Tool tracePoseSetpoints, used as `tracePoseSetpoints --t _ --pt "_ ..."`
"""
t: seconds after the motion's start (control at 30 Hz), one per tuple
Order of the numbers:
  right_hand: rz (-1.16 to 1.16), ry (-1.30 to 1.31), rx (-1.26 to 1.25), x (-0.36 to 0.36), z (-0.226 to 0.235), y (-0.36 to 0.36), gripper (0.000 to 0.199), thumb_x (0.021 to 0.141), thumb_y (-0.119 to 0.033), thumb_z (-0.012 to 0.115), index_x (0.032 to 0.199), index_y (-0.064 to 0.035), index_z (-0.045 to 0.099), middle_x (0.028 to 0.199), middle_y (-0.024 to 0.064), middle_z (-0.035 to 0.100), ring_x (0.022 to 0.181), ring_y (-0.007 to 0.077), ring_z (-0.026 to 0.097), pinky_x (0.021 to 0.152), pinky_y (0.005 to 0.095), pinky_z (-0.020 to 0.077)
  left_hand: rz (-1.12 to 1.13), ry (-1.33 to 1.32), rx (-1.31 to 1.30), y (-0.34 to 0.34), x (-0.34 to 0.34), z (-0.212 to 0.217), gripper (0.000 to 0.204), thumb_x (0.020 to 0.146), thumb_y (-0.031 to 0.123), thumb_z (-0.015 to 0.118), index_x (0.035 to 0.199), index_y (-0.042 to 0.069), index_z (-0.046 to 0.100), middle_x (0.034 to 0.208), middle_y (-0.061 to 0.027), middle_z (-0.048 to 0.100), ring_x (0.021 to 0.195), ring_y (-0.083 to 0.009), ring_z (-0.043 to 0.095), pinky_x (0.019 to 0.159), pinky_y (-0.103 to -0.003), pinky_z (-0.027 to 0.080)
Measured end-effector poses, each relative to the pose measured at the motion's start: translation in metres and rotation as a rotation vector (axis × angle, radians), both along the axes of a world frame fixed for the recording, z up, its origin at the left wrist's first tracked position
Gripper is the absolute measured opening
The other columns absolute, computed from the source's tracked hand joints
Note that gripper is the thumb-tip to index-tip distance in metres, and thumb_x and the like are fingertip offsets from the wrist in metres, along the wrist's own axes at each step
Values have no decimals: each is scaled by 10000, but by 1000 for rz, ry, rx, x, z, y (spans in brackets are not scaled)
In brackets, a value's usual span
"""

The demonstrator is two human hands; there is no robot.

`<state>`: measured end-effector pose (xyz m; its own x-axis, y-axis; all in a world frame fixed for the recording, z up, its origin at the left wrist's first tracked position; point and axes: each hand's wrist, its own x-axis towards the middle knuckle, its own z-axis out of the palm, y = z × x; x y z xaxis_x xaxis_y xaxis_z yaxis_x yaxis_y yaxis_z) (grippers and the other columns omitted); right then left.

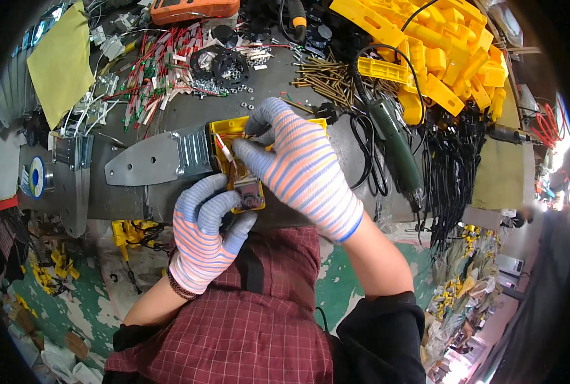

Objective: Soldering wires and assembling a yellow plastic housing for an electronic device at a workbench.

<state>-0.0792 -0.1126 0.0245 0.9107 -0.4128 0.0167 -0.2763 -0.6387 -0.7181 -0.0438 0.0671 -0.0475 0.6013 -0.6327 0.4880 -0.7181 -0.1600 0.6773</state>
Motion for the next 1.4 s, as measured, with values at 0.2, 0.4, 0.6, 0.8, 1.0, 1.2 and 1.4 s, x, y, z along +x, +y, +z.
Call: tracePoseSetpoints --t 0.2,0.4,0.6,0.8,1.0,1.2,1.4 --pt "-31 97 186 -17 0 10 209 871 -134 717 967 10 601 816 103 677 771 154 689 700 310 544 -37 -49 -50 -1 2 -9 378 766 199 810 1075 136 603 1147 -108 605 978 -323 606 846 -426 490" --pt "-87 155 329 0 19 8 234 865 -130 714 981 40 603 840 122 681 788 172 686 713 311 543 -10 -80 -105 -2 1 -11 380 768 196 817 1074 141 600 1117 -100 611 945 -316 615 819 -428 496" --pt "-23 268 313 10 22 -3 224 846 -108 727 962 45 610 776 112 664 747 172 676 688 311 536 -14 -72 -121 -3 1 -15 373 769 195 817 1070 145 602 1117 -100 609 925 -314 620 802 -427 499" --pt "87 170 105 -5 16 4 169 857 -97 708 955 3 613 781 124 673 744 209 695 683 313 536 -14 -77 -121 -3 2 -15 360 774 199 811 1066 147 606 1111 -100 610 920 -314 620 800 -427 499" --pt "16 15 -78 -5 12 8 178 847 -123 718 969 -39 620 792 142 676 755 302 693 674 343 538 0 -69 -130 -4 1 -18 359 771 197 811 1067 153 612 1072 -94 619 901 -308 617 784 -425 492" --pt "184 27 -159 20 12 16 215 825 -139 730 982 -44 619 808 174 681 758 352 686 660 385 539 11 -88 -105 -4 -3 -17 365 765 201 808 1072 139 621 1023 -75 619 881 -290 606 785 -418 466" --pt "73 64 162 -2 4 23 230 855 -134 736 984 1 602 792 109 676 677 199 688 616 318 534 34 -151 -146 -1 -5 -26 339 791 242 784 1073 139 626 1027 -66 613 926 -286 589 817 -431 459"
